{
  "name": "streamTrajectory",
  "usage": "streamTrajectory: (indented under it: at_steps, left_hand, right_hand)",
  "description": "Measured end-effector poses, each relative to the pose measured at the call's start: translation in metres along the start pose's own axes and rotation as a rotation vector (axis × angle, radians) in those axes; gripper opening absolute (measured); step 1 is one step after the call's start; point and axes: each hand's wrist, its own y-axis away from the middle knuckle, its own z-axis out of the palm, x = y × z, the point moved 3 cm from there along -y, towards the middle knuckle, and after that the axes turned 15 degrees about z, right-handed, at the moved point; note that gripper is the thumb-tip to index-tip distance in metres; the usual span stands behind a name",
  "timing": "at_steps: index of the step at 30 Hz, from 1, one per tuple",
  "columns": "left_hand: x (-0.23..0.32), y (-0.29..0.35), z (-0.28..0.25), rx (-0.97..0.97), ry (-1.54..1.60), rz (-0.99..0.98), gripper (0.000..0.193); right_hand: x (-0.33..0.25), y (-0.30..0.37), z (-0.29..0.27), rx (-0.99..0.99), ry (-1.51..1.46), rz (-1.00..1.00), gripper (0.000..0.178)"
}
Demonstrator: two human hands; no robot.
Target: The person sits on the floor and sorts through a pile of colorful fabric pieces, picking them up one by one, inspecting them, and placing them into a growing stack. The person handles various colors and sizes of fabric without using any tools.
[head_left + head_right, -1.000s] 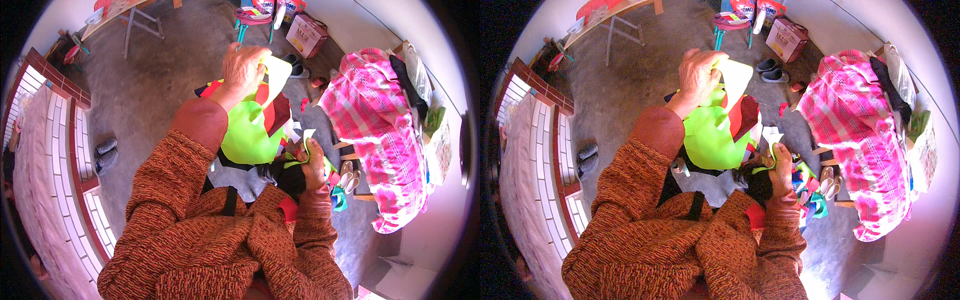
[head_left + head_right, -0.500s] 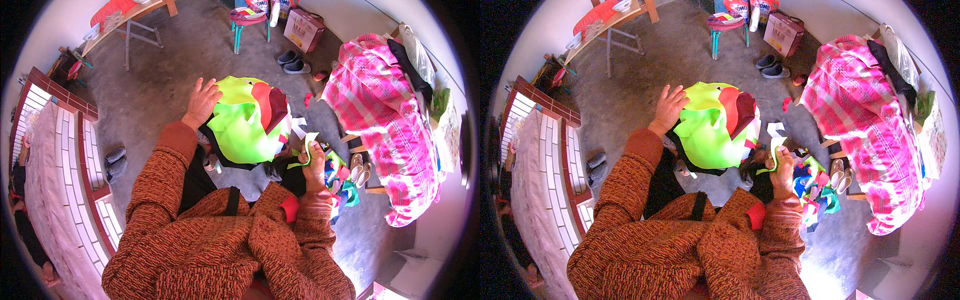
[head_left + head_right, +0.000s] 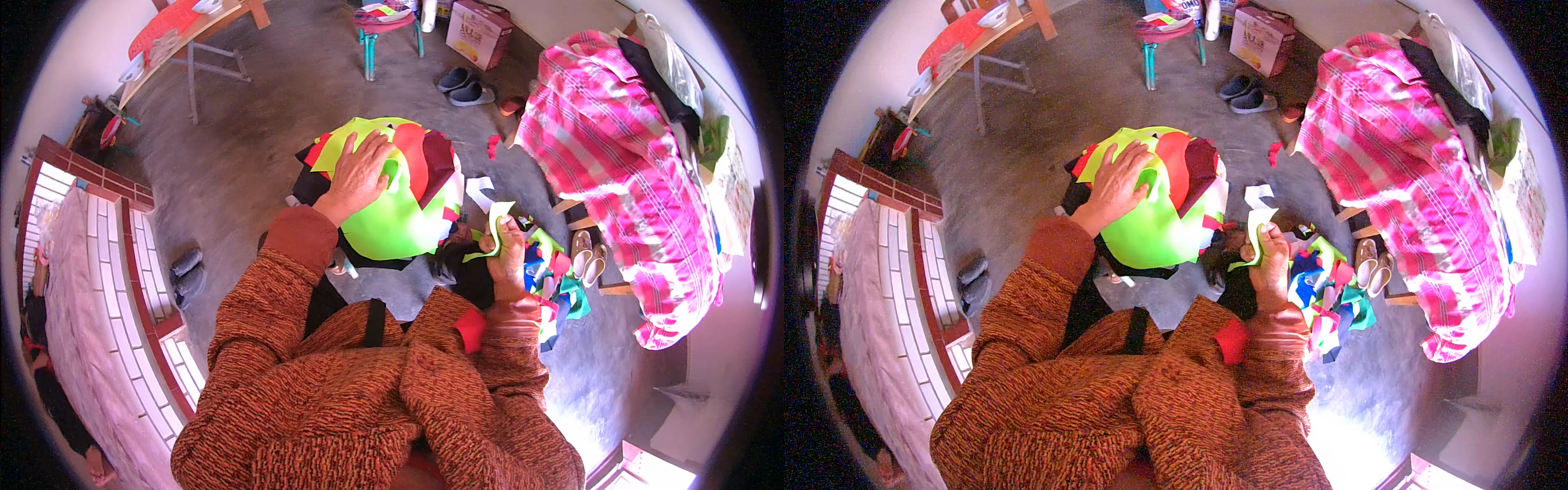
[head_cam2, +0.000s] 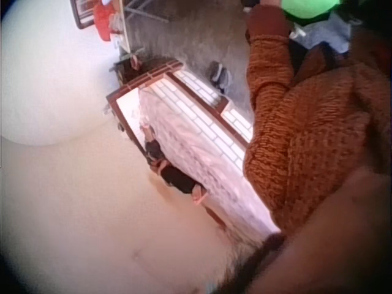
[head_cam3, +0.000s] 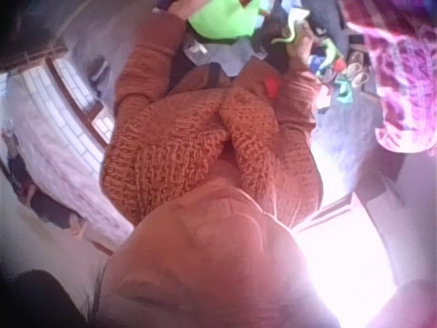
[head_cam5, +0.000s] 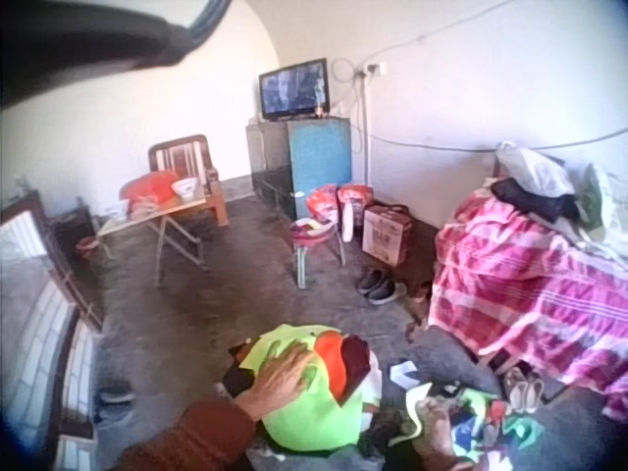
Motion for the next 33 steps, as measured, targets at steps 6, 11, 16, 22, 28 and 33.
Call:
streamTrajectory:
  at_steps: [6,11,16,22,28,33]
  left_hand:
    - [0.002,-0.001,0.044,0.033,0.180,-0.175,0.056]
    - [0.010,-0.004,0.040,-0.055,0.052,-0.134,0.055]
    - [0.014,-0.010,0.043,-0.075,0.004,-0.149,0.056]
    - [0.011,-0.011,0.044,-0.096,0.073,-0.154,0.061]
    - [0.014,-0.015,0.044,-0.122,0.014,-0.154,0.057]
    - [0.011,-0.016,0.050,-0.121,0.038,-0.134,0.054]
  right_hand:
    - [-0.002,0.001,-0.002,0.057,-0.045,0.009,0.011]
    - [-0.023,-0.022,-0.024,0.274,0.091,0.016,0.010]
    - [-0.093,-0.097,-0.024,0.313,0.178,-0.265,0.018]
    - [-0.130,-0.181,-0.072,0.659,0.568,-0.242,0.037]
    - [-0.114,-0.111,-0.161,0.664,0.621,-0.097,0.041]
    - [-0.070,0.012,-0.276,0.962,0.685,-0.096,0.016]
